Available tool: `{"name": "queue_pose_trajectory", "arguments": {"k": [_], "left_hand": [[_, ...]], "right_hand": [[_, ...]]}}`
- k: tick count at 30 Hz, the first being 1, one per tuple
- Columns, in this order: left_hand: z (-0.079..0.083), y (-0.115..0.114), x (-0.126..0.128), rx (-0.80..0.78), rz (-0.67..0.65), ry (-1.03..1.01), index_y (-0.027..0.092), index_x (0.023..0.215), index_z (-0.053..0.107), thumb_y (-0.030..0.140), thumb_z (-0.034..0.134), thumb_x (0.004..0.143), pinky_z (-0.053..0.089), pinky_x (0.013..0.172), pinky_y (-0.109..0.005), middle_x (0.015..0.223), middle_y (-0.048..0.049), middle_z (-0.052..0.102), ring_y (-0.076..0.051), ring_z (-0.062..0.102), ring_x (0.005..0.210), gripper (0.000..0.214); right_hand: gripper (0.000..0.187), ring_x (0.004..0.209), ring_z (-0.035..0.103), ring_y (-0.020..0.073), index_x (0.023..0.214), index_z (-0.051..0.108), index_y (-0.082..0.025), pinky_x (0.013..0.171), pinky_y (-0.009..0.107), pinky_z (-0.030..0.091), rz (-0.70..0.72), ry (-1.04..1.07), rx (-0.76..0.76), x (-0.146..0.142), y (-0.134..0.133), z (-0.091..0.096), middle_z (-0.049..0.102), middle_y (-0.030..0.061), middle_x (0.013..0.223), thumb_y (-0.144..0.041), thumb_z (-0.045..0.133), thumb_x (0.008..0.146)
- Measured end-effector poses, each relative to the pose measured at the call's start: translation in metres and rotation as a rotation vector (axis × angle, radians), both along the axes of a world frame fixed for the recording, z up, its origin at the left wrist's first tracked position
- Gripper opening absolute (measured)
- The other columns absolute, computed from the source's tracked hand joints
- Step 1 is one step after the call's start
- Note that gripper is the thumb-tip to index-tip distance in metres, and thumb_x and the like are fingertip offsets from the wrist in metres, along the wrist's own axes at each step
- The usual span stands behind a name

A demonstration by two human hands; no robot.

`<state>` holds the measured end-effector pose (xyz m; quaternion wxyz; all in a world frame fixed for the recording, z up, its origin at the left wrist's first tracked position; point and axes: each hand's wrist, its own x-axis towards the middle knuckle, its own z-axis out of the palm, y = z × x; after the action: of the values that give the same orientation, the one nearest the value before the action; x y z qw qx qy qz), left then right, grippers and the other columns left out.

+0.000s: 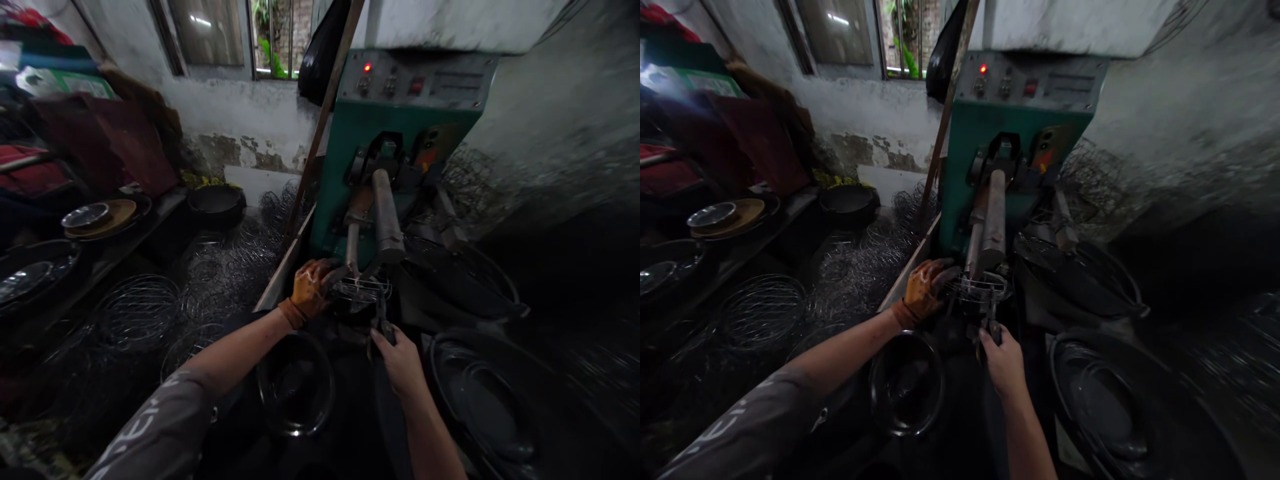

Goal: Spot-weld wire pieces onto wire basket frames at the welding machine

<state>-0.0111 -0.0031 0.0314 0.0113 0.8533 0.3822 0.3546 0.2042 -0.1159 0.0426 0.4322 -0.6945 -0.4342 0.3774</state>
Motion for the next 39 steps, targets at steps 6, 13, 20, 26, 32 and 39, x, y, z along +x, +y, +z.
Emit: {"name": "queue_pose_trajectory", "arguments": {"k": [6, 13, 20, 26, 32, 39], "left_hand": [[0.008, 0.013, -0.009, -0.086, -0.056, 0.208, 0.02, 0.141, 0.057, 0.04, 0.065, 0.084, 0.041, 0.112, -0.048, 0.139, -0.013, 0.058, -0.03, 0.05, 0.132, 0.061], [0.003, 0.017, -0.008, -0.118, -0.114, 0.323, 0.018, 0.144, 0.053, 0.04, 0.068, 0.081, 0.044, 0.108, -0.046, 0.137, -0.0137, 0.06, -0.031, 0.055, 0.127, 0.069], [0.004, 0.019, -0.009, -0.099, -0.094, 0.341, 0.017, 0.144, 0.052, 0.038, 0.064, 0.084, 0.044, 0.108, -0.048, 0.136, -0.0148, 0.06, -0.032, 0.054, 0.128, 0.065], [-0.001, 0.02, -0.01, -0.119, -0.139, 0.345, 0.016, 0.148, 0.048, 0.032, 0.064, 0.078, 0.047, 0.106, -0.047, 0.136, -0.0158, 0.06, -0.032, 0.056, 0.126, 0.074], [0.002, 0.025, -0.005, -0.128, -0.109, 0.338, 0.013, 0.148, 0.048, 0.035, 0.066, 0.077, 0.046, 0.107, -0.047, 0.137, -0.016, 0.06, -0.033, 0.056, 0.126, 0.077], [-0.001, 0.03, -0.004, -0.126, -0.106, 0.347, 0.014, 0.147, 0.05, 0.034, 0.066, 0.079, 0.045, 0.107, -0.047, 0.137, -0.0161, 0.06, -0.033, 0.056, 0.126, 0.073]], "right_hand": [[0.048, 0.082, 0.071, 0.0323, 0.084, 0.068, -0.02, 0.075, 0.04, 0.055, 0.037, -0.065, -0.05, 0.0, -0.005, 0.0, 0.075, 0.0097, 0.079, -0.062, 0.063, 0.061], [0.044, 0.08, 0.072, 0.0321, 0.083, 0.068, -0.021, 0.073, 0.039, 0.056, 0.06, -0.039, -0.069, 0.003, -0.014, -0.009, 0.075, 0.0092, 0.08, -0.06, 0.063, 0.063], [0.043, 0.079, 0.071, 0.0337, 0.078, 0.069, -0.021, 0.072, 0.041, 0.055, 0.07, -0.101, -0.059, 0.006, -0.012, -0.007, 0.076, 0.0092, 0.076, -0.059, 0.063, 0.06], [0.041, 0.073, 0.071, 0.0307, 0.077, 0.07, -0.02, 0.068, 0.039, 0.055, 0.105, -0.074, -0.083, 0.012, -0.01, -0.009, 0.075, 0.0083, 0.074, -0.059, 0.064, 0.063], [0.044, 0.075, 0.071, 0.0312, 0.079, 0.07, -0.019, 0.066, 0.038, 0.055, 0.059, -0.038, -0.086, 0.012, 0.0, -0.011, 0.075, 0.0087, 0.075, -0.058, 0.065, 0.06], [0.046, 0.076, 0.071, 0.0323, 0.078, 0.069, -0.019, 0.068, 0.04, 0.055, 0.06, -0.072, -0.107, 0.012, 0.001, -0.011, 0.074, 0.0096, 0.074, -0.06, 0.064, 0.059]]}}
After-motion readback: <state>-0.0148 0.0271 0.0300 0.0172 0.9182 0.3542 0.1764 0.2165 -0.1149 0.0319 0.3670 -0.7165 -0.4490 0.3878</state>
